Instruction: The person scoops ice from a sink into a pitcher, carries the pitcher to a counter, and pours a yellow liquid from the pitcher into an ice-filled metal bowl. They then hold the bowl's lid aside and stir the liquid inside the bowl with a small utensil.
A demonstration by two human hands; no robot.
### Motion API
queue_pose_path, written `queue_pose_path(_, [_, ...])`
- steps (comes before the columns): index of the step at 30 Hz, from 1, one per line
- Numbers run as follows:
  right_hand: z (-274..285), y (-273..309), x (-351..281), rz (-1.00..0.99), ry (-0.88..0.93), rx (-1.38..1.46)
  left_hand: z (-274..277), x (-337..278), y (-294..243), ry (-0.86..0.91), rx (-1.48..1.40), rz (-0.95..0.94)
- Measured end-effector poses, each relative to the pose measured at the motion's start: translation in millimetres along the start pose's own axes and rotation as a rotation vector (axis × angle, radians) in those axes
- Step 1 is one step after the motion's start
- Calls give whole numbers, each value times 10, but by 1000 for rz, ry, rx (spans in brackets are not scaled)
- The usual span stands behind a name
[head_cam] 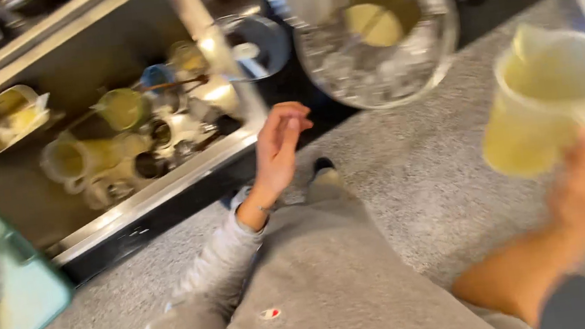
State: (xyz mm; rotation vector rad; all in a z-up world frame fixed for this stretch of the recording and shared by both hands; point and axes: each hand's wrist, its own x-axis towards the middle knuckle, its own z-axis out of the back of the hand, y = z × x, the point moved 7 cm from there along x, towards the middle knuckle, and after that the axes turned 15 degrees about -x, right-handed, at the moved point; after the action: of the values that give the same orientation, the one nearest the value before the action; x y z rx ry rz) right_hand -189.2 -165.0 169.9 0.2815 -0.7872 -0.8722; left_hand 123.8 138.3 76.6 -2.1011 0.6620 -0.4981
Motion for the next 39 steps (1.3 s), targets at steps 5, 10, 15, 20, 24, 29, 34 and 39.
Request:
queue_pose_path(5, [-607,1362,-799,-61,308,268,1084,-131,-752,-28,29,-32])
queue_pose_path(10, [-1424,2866,-1425,-60,592,607,2699,19,-1490,-200,125,-176])
queue_pose_path(15, [-2991,3998,-1911,-180,865,839,4224,906,-1759,-354,159,-264])
queue_pose_path(20, [-4266,4574,-2107,-150,991,610,5042,2043,-1437,-387,421,-59])
queue_pose_path(24, [-4455,5096,-2002,2,953,644,5382,2625,-1329,-304,607,-243])
queue_pose_path(29, [-4592,5200,-1860,11,930,765,5132,2587,-1460,-122,559,-80])
queue_pose_path(34, [-4634,5172,-1823,-13,947,793,5277,2687,-1415,-138,620,-87])
queue_pose_path(39, [-4669,5040,-1800,-58,945,772,4921,2511,-1595,-159,566,-98])
